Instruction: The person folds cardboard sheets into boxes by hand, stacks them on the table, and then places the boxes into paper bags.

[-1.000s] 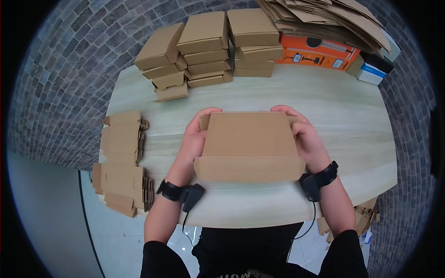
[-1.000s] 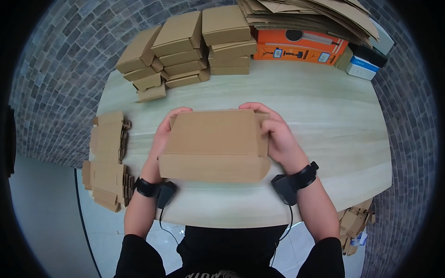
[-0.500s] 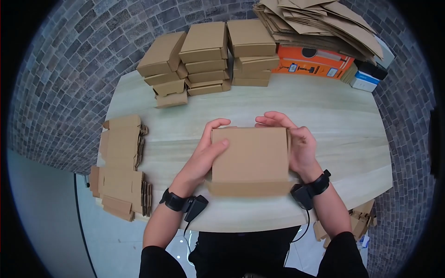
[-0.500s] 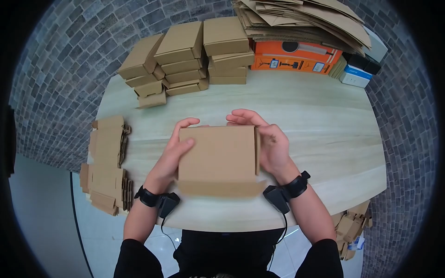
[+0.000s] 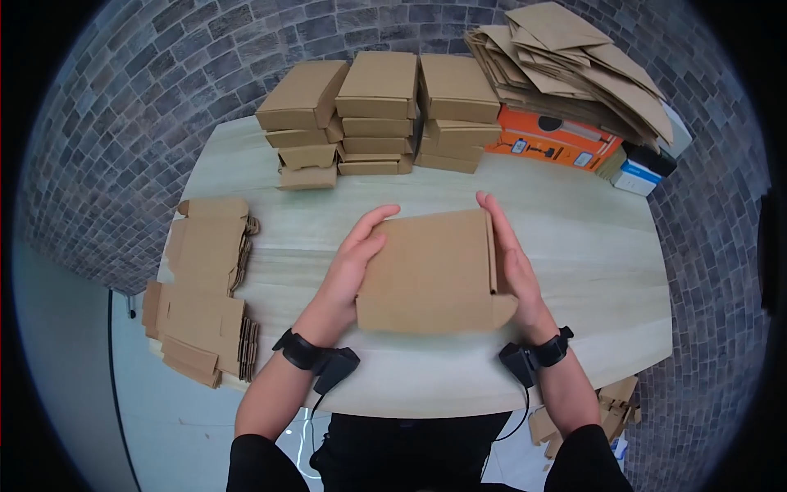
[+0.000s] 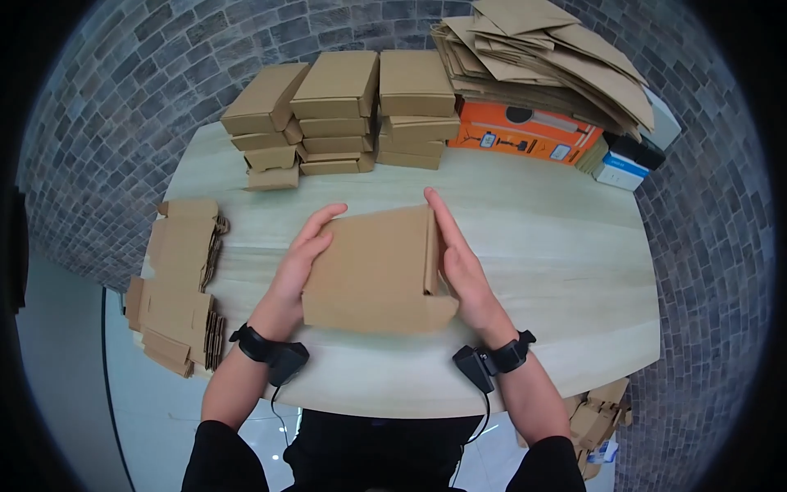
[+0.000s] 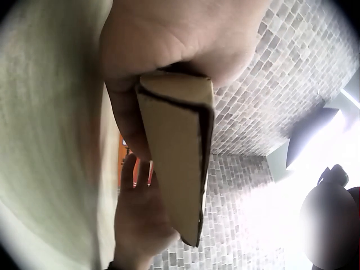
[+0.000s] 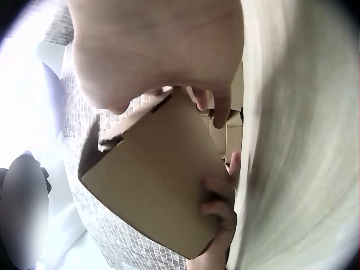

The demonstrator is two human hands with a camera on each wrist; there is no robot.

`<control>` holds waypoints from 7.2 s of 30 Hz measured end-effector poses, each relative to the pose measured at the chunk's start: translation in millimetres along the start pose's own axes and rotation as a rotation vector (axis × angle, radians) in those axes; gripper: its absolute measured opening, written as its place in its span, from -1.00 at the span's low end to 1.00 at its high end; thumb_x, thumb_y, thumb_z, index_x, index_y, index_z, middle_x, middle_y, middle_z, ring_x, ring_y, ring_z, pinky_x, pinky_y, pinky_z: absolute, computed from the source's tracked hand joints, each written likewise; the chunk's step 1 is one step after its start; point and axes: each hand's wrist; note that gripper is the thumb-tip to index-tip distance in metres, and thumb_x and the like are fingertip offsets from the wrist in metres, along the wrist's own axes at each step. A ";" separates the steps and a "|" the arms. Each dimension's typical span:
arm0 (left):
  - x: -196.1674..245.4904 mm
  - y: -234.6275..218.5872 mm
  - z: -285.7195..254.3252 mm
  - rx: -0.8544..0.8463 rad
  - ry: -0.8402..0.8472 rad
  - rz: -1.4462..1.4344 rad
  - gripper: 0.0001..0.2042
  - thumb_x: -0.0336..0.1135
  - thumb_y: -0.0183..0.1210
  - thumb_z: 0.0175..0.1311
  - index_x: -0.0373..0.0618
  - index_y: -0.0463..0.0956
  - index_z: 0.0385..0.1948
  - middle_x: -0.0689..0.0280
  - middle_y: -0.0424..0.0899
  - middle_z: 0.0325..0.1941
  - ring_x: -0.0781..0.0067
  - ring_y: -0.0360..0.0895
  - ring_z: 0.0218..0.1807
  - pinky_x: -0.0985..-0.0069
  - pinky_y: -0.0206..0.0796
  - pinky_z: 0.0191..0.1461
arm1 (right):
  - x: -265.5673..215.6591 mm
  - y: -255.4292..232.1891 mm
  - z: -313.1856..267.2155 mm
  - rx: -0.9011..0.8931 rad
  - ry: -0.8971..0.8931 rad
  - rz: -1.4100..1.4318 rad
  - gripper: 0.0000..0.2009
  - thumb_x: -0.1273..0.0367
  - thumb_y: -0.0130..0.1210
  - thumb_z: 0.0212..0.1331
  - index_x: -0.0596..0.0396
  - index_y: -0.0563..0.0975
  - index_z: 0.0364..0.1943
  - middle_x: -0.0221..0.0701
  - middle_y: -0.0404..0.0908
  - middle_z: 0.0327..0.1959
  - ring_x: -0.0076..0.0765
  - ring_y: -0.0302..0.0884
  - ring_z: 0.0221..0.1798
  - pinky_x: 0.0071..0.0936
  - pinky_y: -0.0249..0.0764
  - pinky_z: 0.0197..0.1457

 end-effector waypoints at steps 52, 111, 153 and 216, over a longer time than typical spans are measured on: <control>-4.9 8.8 -10.5 -0.009 0.414 0.826 0.03 -0.04 0.19 0.33 -0.02 -0.59 0.47 -0.15 0.20 0.43 0.03 0.30 0.38 0.29 0.09 0.42 | 3.2 18.6 -0.4 0.265 -0.037 -0.126 -0.31 0.24 -0.18 0.41 0.09 -0.15 0.53 -0.15 0.16 0.42 -0.25 0.10 0.44 -0.35 -0.09 0.51; 9.5 -2.6 -9.7 -0.063 0.364 0.657 -0.34 -0.23 0.11 0.40 -0.04 0.00 0.47 0.07 0.33 0.38 0.28 0.24 0.40 0.35 0.08 0.43 | 16.7 11.3 2.9 0.281 0.002 -0.028 -0.53 0.25 -0.29 0.50 0.05 0.19 0.43 -0.17 0.35 0.36 -0.28 0.26 0.38 -0.37 0.09 0.46; 11.2 -8.7 -12.0 0.338 0.785 0.888 -0.81 -0.63 0.22 0.22 -0.31 0.53 -0.14 0.27 0.63 -0.19 0.62 0.54 -0.25 0.68 0.43 -0.15 | 5.6 19.1 -1.3 0.160 0.018 -0.131 -0.38 0.34 -0.14 0.42 0.01 -0.04 0.52 -0.10 0.28 0.39 -0.26 0.23 0.40 -0.32 0.07 0.46; 155.8 49.2 67.7 0.493 1.013 1.778 -0.56 -0.39 0.40 0.03 -0.06 0.55 0.02 0.20 0.49 -0.07 0.33 0.52 -0.35 0.50 0.43 -0.26 | 38.6 -36.2 -2.1 0.550 0.042 0.362 -0.65 0.14 -0.07 0.39 0.06 0.48 0.05 -0.41 0.55 -0.07 -0.52 0.45 -0.05 -0.51 0.38 -0.03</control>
Point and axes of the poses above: each hand's wrist, its own z-axis towards the middle knuckle, its own y-axis out of the palm, x = y × z
